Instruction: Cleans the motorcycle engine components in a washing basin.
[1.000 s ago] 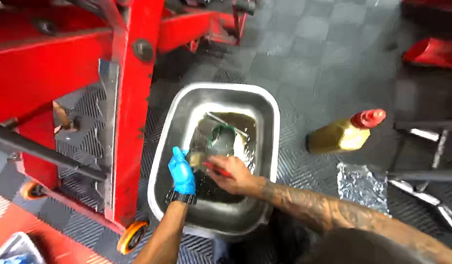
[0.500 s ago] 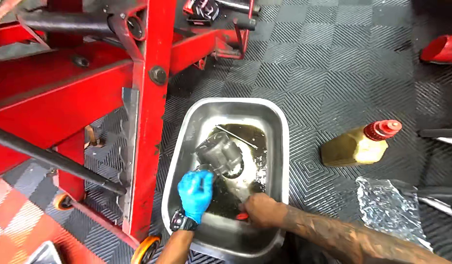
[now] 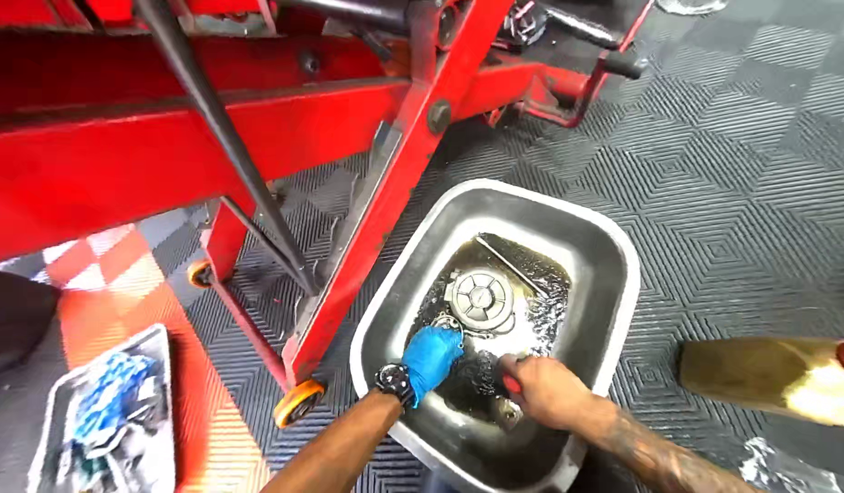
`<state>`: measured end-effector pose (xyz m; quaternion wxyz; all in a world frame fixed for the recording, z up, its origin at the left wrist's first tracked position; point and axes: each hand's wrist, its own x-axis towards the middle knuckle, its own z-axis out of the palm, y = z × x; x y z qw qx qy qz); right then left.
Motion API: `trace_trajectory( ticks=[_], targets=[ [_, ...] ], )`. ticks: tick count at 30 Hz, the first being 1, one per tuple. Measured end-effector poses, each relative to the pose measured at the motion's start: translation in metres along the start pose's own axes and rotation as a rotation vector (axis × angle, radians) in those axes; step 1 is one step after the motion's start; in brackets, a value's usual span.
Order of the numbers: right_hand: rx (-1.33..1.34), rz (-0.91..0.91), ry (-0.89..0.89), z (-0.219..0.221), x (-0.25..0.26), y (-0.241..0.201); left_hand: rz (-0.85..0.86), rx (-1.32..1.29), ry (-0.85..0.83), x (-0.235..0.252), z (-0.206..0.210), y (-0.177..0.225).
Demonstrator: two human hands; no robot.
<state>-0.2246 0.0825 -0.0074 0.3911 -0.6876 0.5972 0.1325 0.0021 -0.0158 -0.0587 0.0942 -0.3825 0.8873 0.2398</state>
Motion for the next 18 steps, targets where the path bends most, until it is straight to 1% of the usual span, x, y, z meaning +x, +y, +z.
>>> trace_trajectory(
  ticks=[1,2,3,4,5,6,7,8,11,12,14,15,16,17,18],
  targets=[
    [0.051,0.016,0.103,-0.007,-0.001,-0.001,-0.06,-0.045,0.092,-0.002,-0.003,-0.004],
    [0.095,0.013,0.232,-0.01,0.001,-0.004,-0.158,-0.083,0.144,-0.004,-0.007,-0.006],
    [0.129,-0.014,0.368,-0.008,0.004,-0.01,-0.262,-0.106,0.14,-0.003,-0.013,-0.006],
    [0.147,-0.071,0.489,-0.002,0.012,-0.019,-0.355,-0.129,0.095,-0.002,-0.017,-0.005],
    [0.14,-0.157,0.605,0.007,0.024,-0.028,-0.415,-0.146,0.043,0.0,-0.017,-0.004],
    [0.105,-0.225,0.685,0.016,0.038,-0.034,-0.422,-0.148,0.005,0.003,-0.015,-0.005],
    [0.068,-0.24,0.693,0.023,0.049,-0.036,-0.404,-0.145,-0.02,0.007,-0.012,-0.006],
    [0.048,-0.197,0.641,0.029,0.055,-0.034,-0.392,-0.138,-0.046,0.012,-0.009,-0.008],
    [0.033,-0.091,0.525,0.027,0.049,-0.035,-0.367,-0.168,-0.034,0.017,-0.005,-0.017],
    [0.027,-0.086,0.531,0.029,0.044,-0.036,-0.366,-0.192,-0.032,0.012,0.0,-0.016],
    [-0.008,-0.13,0.635,0.028,0.053,-0.027,-0.362,-0.199,-0.008,0.019,-0.004,-0.019],
    [-0.02,-0.122,0.564,0.035,0.051,-0.022,-0.367,-0.206,-0.012,0.017,-0.001,-0.017],
    [-0.019,-0.061,0.411,0.037,0.045,-0.022,-0.372,-0.21,-0.024,0.014,0.002,-0.015],
    [-0.012,0.012,0.298,0.028,0.044,-0.023,-0.374,-0.209,-0.032,0.017,-0.002,-0.018],
    [-0.012,0.07,0.257,0.019,0.041,-0.026,-0.377,-0.226,-0.037,0.02,-0.005,-0.02]
  ],
)
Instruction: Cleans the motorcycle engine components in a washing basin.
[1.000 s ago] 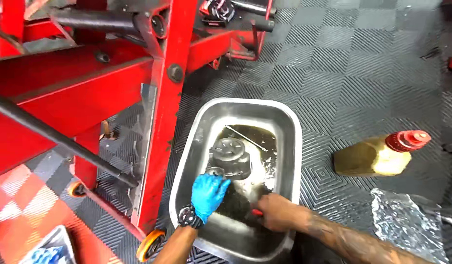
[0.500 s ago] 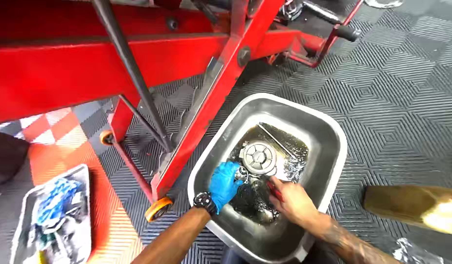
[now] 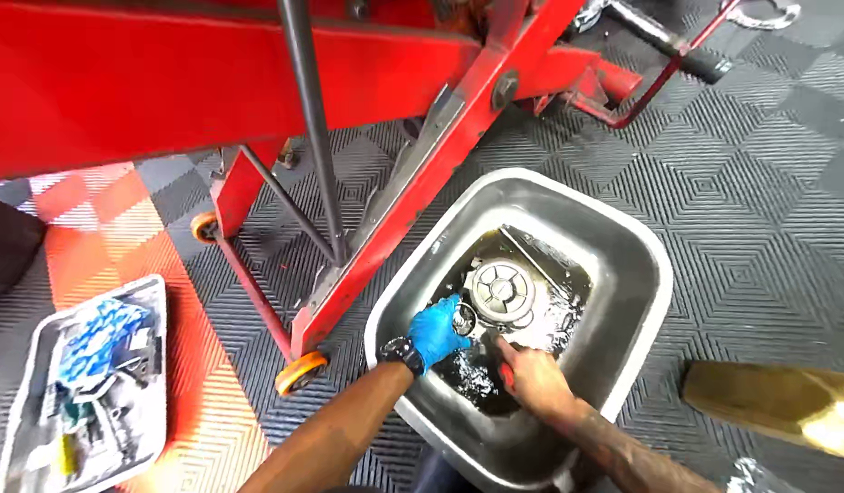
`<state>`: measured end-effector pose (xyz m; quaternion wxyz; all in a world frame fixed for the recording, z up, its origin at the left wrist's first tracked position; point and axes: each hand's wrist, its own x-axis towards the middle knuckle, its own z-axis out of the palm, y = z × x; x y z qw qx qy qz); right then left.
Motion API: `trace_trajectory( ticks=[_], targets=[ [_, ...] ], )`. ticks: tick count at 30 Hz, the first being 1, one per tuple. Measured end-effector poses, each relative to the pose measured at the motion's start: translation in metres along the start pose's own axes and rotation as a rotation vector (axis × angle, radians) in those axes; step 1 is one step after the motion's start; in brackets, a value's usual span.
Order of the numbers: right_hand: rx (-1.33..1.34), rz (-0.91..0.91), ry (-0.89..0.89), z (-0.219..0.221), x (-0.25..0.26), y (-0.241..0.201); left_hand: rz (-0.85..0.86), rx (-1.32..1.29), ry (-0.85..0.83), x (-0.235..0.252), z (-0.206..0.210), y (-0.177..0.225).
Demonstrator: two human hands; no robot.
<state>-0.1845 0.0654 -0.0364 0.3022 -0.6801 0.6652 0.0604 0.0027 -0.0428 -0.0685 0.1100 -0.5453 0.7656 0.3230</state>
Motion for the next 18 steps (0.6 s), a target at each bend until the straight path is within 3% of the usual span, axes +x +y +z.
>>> trace_trajectory(
  ticks=[3,6,8,11,12,15,18],
  targets=[
    [-0.044,0.021,-0.02,-0.01,-0.007,-0.003,-0.016,-0.053,-0.033,0.003,0.004,0.001],
    [-0.021,-0.033,-0.21,-0.002,-0.018,0.005,-0.057,-0.057,-0.032,0.008,0.002,0.007],
    [0.068,-0.058,-0.089,-0.018,-0.026,0.003,-0.075,-0.055,-0.034,0.006,0.0,0.009],
    [0.269,-0.162,0.42,-0.058,-0.015,0.005,-0.073,-0.106,-0.002,-0.003,-0.005,0.012],
    [0.336,-0.178,0.514,-0.069,-0.002,0.011,-0.071,-0.127,0.019,-0.007,-0.005,0.014],
    [0.469,-0.13,0.619,-0.093,0.038,0.038,-0.051,-0.14,0.021,-0.007,-0.011,0.02],
    [0.63,-0.106,0.522,-0.093,0.04,0.037,-0.035,-0.142,-0.012,-0.007,-0.013,0.02]
  ],
)
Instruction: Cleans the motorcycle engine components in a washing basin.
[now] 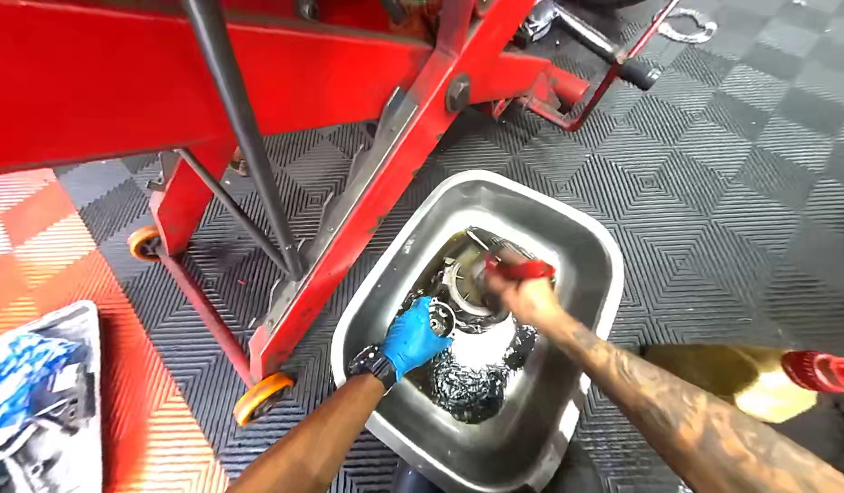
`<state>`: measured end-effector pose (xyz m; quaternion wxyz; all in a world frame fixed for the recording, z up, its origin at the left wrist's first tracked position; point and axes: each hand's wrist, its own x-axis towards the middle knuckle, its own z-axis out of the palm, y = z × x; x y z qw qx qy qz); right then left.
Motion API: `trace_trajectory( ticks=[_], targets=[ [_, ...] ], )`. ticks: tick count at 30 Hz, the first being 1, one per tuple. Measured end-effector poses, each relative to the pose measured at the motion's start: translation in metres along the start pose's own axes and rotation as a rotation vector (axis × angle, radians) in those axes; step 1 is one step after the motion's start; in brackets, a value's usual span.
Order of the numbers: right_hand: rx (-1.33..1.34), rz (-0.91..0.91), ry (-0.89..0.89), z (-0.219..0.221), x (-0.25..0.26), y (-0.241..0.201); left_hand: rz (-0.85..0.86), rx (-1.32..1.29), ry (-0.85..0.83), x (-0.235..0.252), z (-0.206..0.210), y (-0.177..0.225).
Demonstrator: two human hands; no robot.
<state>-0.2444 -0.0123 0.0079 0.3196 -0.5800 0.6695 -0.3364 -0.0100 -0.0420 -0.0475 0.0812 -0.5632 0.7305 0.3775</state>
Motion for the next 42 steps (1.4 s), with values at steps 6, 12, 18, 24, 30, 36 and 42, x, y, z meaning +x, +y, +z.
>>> trace_trajectory(
  ticks=[6,12,18,24,30,36,42],
  targets=[
    [-0.025,-0.013,-0.149,-0.011,0.031,0.017,0.015,-0.085,-0.015,0.001,0.007,-0.01],
    [-0.237,0.003,-0.107,-0.057,0.038,0.033,0.117,-0.186,0.148,-0.008,-0.032,0.003],
    [-0.234,0.077,0.019,-0.049,-0.042,0.024,0.183,0.22,0.168,-0.028,-0.083,0.038],
    [0.017,-0.162,0.049,-0.003,-0.07,0.001,0.295,0.505,0.209,-0.056,-0.037,0.07],
    [-0.39,0.05,0.066,-0.048,-0.089,0.024,0.446,0.595,0.366,-0.067,-0.007,0.042],
    [-0.709,0.103,-0.559,-0.011,-0.076,0.05,0.469,0.594,0.419,-0.067,-0.009,0.031],
    [-0.589,0.1,-0.554,-0.036,-0.07,0.034,0.225,0.394,0.125,-0.07,-0.026,0.007]
  ],
)
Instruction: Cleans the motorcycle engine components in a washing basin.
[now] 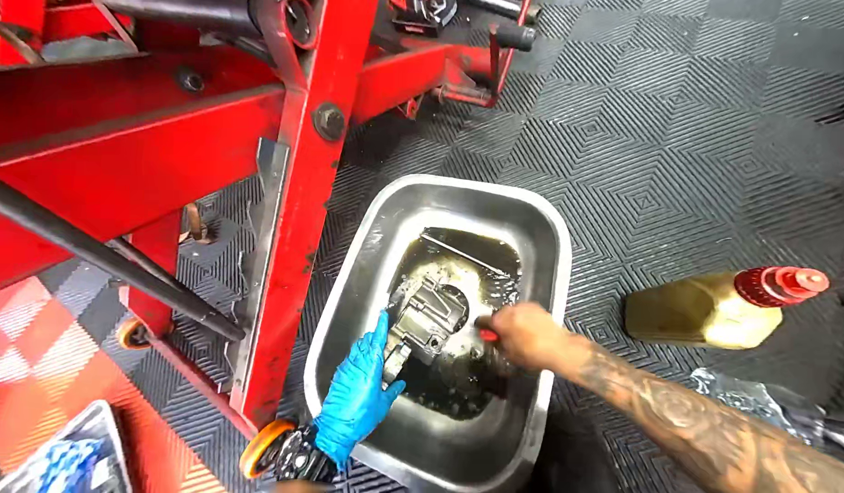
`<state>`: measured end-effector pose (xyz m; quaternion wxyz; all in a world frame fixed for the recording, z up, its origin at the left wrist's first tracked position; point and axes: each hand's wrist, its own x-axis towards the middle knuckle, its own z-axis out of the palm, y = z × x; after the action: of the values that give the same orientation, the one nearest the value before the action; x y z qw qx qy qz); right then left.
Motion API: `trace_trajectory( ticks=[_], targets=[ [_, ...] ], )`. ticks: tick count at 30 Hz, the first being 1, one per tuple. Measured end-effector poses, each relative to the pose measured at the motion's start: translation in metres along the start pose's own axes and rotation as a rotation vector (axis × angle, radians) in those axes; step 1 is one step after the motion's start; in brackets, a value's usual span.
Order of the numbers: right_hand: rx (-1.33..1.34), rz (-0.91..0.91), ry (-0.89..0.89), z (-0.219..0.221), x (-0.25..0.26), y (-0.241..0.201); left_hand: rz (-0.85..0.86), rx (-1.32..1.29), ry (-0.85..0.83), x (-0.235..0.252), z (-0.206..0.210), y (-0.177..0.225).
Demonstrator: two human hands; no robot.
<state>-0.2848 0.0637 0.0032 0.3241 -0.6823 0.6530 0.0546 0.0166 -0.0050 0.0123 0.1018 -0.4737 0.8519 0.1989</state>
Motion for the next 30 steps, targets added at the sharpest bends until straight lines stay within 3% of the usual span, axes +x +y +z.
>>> trace_trajectory(
  ticks=[3,6,9,11,16,20,23,28,30],
  targets=[
    [0.236,0.065,0.351,-0.022,0.007,0.011,-0.013,-0.05,-0.024,-0.002,0.007,-0.018],
    [0.766,0.026,0.359,-0.028,0.007,-0.004,-0.002,-0.107,-0.005,-0.005,0.012,-0.03],
    [0.985,-0.112,0.321,-0.01,0.009,-0.015,-0.042,-0.096,0.019,-0.005,0.015,-0.033],
    [0.939,-0.107,0.237,-0.012,0.006,-0.014,-0.099,-0.118,0.014,-0.006,0.012,-0.027],
    [0.791,-0.165,0.285,-0.012,0.008,-0.015,-0.12,-0.385,0.047,-0.01,0.024,-0.019],
    [1.092,-0.25,0.234,-0.006,0.009,-0.026,-0.07,-0.585,0.157,-0.011,0.026,-0.008],
    [1.055,-0.263,0.133,0.0,0.012,-0.043,-0.116,-0.643,0.206,-0.005,0.02,0.01],
    [0.988,-0.007,0.528,0.004,0.021,-0.035,-0.177,-0.638,0.132,0.008,0.006,0.011],
    [1.136,-0.013,0.509,0.004,0.02,-0.035,-0.182,-0.622,0.107,0.012,0.004,0.007]
  ],
)
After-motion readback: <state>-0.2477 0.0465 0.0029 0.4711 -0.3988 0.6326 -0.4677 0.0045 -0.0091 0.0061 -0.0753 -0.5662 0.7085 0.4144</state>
